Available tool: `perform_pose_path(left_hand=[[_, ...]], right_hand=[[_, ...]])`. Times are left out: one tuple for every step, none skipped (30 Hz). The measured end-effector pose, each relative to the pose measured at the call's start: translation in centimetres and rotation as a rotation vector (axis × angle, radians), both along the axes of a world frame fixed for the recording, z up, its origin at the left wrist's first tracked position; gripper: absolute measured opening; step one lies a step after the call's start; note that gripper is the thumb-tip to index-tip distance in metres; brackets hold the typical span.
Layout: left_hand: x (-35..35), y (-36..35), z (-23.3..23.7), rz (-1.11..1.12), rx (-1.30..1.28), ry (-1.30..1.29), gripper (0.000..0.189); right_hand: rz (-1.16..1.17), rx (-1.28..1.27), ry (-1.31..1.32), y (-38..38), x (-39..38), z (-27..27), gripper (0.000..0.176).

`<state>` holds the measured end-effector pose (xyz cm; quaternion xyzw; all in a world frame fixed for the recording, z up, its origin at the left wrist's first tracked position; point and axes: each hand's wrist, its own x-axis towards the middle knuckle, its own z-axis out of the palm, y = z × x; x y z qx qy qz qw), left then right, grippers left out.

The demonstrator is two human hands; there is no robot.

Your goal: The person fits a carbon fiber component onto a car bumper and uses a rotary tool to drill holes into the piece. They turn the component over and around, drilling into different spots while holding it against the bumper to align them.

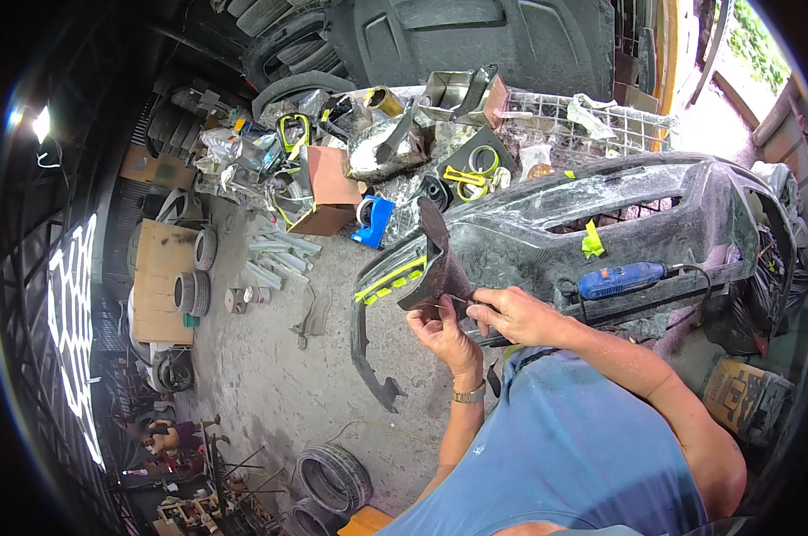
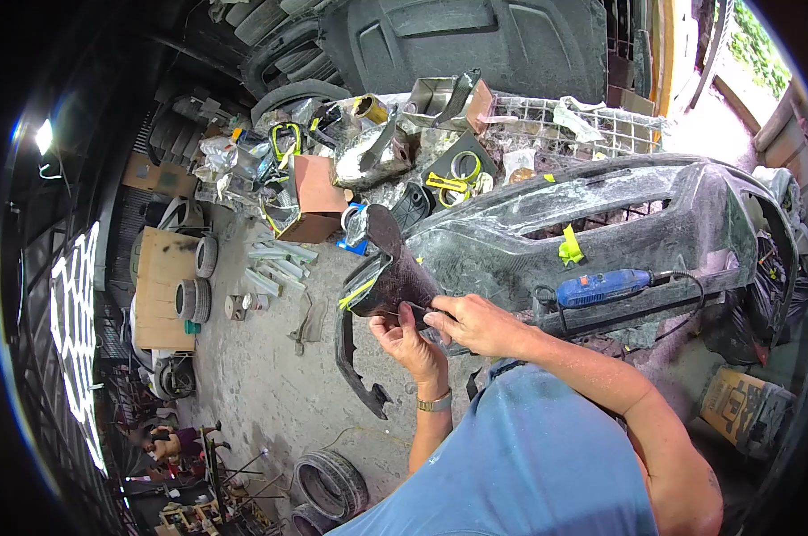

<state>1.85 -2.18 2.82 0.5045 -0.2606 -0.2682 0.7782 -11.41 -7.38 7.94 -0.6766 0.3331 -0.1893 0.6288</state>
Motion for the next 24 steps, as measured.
perform_pose_path(left_hand=[[0.1,0.1,0.0,-0.016,-0.005,0.003,0.024],[0.1,0.2,0.0,-0.032,-0.011,0.006,0.024],[0.1,0.2,-0.1,-0.031,-0.011,0.009,0.024],[0.2,0.2,-0.2,-0.036,-0.01,0.01,0.024],[0.3,0.3,-0.3,-0.04,-0.008,0.01,0.024],[0.4,0.4,-0.5,-0.037,-0.008,0.011,0.024],[0.5,0.4,-0.7,-0.037,-0.008,-0.003,0.024],[0.6,0.5,-0.8,-0.037,-0.007,-0.017,0.024],[0.5,0.6,-0.8,-0.034,-0.007,-0.015,0.024],[0.5,0.7,-0.8,-0.039,-0.002,-0.01,0.025],[0.5,0.8,-0.8,-0.044,0.004,-0.004,0.025],[0.3,0.8,-0.7,-0.041,0.004,-0.003,0.025],[0.2,0.7,-0.5,-0.03,-0.004,-0.019,0.023],[0.1,0.8,-0.5,-0.02,-0.01,-0.035,0.022],[0.2,0.9,-0.6,-0.018,-0.01,-0.035,0.022],[0.3,1.0,-0.8,-0.045,-0.016,-0.031,0.024],[0.4,1.1,-0.9,-0.072,-0.021,-0.027,0.027],[0.3,1.2,-0.7,-0.071,-0.02,-0.028,0.027],[0.2,1.1,-0.5,-0.061,-0.012,-0.024,0.026],[0.1,1.1,-0.4,-0.051,-0.005,-0.02,0.026],[0.1,1.1,-0.4,-0.051,-0.004,-0.02,0.026],[0.1,1.1,-0.4,-0.055,-0.009,-0.015,0.027],[0.1,1.2,-0.5,-0.058,-0.014,-0.009,0.027],[0.2,1.2,-0.5,-0.058,-0.013,-0.009,0.027]], right_hand=[[-0.005,-0.026,-0.025,0.0,0.2,-0.4,0.035],[-0.01,-0.053,-0.05,0.1,0.3,-0.5,0.035],[-0.009,-0.052,-0.047,0.1,0.3,-0.4,0.035],[-0.012,-0.065,-0.037,0.1,0.3,-0.3,0.035],[-0.013,-0.076,-0.028,0.1,0.4,-0.2,0.035],[-0.01,-0.076,-0.027,0.2,0.4,-0.2,0.035],[-0.014,-0.092,-0.03,0.2,0.5,-0.3,0.035],[-0.017,-0.108,-0.033,0.2,0.5,-0.3,0.035],[-0.014,-0.108,-0.031,0.1,0.5,-0.2,0.035],[-0.004,-0.092,-0.04,0.1,0.4,-0.1,0.035],[0.005,-0.076,-0.05,0.2,0.4,-0.1,0.036],[0.008,-0.076,-0.049,0.2,0.4,-0.1,0.036],[0.003,-0.089,-0.047,0.2,0.4,-0.3,0.036],[-0.003,-0.1,-0.046,0.3,0.4,-0.4,0.036],[-0.001,-0.1,-0.046,0.4,0.4,-0.5,0.036],[-0.004,-0.11,-0.039,0.4,0.4,-0.6,0.036],[-0.007,-0.119,-0.033,0.4,0.4,-0.7,0.036],[-0.006,-0.118,-0.034,0.5,0.4,-0.8,0.036],[-0.005,-0.12,-0.033,0.5,0.4,-0.9,0.036],[-0.005,-0.122,-0.031,0.5,0.4,-1.0,0.036],[-0.006,-0.121,-0.032,0.5,0.4,-1.1,0.036],[-0.017,-0.119,-0.045,0.6,0.5,-1.2,0.035],[-0.027,-0.116,-0.057,0.6,0.5,-1.3,0.035],[-0.027,-0.116,-0.058,0.7,0.5,-1.5,0.035]])
